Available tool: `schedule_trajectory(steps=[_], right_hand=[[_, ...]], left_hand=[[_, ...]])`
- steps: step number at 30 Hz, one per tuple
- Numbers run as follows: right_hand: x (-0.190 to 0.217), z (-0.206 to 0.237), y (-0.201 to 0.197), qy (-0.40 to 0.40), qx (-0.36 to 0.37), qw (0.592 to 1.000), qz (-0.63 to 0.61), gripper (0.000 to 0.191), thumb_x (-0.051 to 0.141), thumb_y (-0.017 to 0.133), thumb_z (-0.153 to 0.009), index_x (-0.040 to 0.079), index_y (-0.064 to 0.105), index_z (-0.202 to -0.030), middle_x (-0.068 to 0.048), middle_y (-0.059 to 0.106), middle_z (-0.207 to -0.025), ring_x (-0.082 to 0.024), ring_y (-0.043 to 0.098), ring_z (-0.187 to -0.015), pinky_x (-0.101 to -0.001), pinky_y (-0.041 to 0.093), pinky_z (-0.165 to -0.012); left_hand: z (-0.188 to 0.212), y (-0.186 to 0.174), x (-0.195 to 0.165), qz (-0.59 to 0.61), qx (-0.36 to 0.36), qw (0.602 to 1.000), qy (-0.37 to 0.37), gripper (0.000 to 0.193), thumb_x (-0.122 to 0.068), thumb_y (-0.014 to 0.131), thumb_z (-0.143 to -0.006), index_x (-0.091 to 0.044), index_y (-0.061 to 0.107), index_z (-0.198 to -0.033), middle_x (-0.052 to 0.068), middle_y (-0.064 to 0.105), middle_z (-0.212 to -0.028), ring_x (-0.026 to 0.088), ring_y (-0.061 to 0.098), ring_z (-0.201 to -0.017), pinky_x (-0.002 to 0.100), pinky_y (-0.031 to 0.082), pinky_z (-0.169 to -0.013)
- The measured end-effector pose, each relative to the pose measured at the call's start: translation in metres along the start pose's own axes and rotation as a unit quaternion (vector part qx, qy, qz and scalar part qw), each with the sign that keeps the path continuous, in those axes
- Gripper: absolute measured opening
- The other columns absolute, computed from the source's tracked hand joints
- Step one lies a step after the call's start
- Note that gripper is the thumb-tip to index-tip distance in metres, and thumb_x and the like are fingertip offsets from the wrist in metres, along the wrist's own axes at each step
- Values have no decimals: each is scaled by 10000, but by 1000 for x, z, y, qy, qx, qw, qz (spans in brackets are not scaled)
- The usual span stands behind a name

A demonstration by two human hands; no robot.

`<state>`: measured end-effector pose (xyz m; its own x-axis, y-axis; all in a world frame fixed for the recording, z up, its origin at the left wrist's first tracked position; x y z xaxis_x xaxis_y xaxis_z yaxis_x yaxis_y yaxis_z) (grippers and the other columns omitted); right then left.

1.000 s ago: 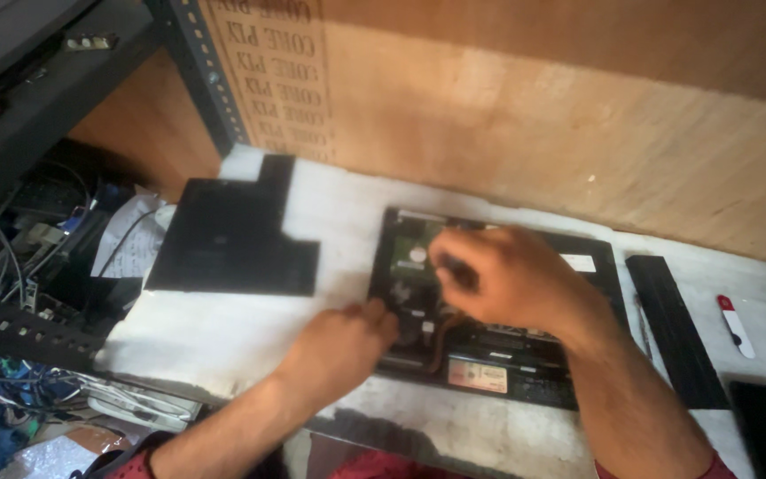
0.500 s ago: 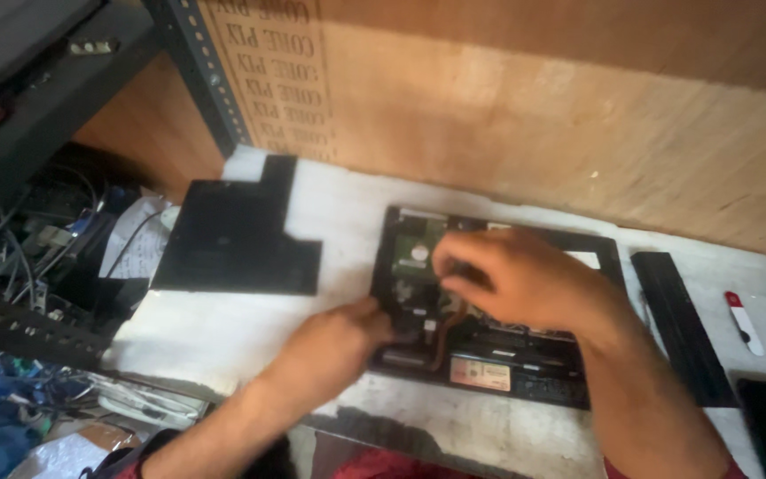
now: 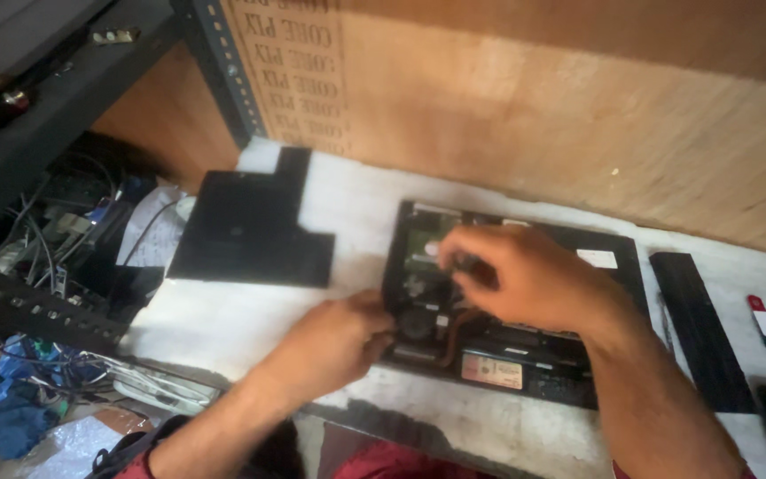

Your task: The person handles a hard drive over an opened laptop, then works on the laptop internals, unscrewing components with a screwdriver and lifting out the heatsink and fan assembly, placing removed parts on the bench.

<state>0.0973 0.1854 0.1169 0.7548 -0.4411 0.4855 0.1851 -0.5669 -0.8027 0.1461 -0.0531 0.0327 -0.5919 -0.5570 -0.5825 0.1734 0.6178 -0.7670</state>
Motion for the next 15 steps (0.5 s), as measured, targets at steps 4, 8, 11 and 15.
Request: schedule_trajectory(steps=[4, 8, 11, 15], right_hand=[[-8, -1, 4, 174, 17, 983, 54, 162, 178, 745, -849, 95, 694, -978, -107, 781, -804, -217, 728, -607, -375, 553, -564], [-15, 0, 5, 177, 42, 981, 60, 325, 203, 738, -883, 90, 641, -1171, -80, 767, -853, -181, 690, -569, -345, 524, -502], [-17, 1, 6, 149, 47, 983, 92, 328, 173, 727, -879, 77, 618, -1173, -80, 750, -812, -176, 654, -496, -326, 515, -436], [-15, 0, 6, 104, 54, 992, 55, 113, 175, 677, -967, 125, 659, -1067, -30, 773, -809, -140, 666, -482, -321, 506, -469]], left_hand=[[-4, 8, -3, -74, 25, 997, -18, 64, -92, 687, -806, -64, 732, -842, 149, 681, -1001, 390, 686, -743, 490, 554, -674], [-8, 14, -3, -117, 44, 992, -26, 64, -83, 659, -825, -46, 695, -864, 147, 673, -994, 377, 690, -750, 485, 560, -672], [-10, 17, -1, -144, 54, 988, -19, 68, -77, 656, -825, -36, 672, -877, 157, 662, -990, 375, 690, -777, 486, 557, -664], [-10, 18, 8, -125, 65, 989, -41, 63, -74, 652, -816, -44, 673, -867, 154, 662, -982, 371, 686, -830, 478, 551, -698]])
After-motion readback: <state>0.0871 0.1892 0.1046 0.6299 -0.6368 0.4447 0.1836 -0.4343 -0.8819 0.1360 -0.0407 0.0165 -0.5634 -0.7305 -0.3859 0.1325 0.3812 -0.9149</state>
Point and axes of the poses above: each hand's wrist, its own z-axis away from the middle knuckle, its own y-axis out of the palm, x = y × z, the point moved 1 cm from there along -z, towards the middle knuckle
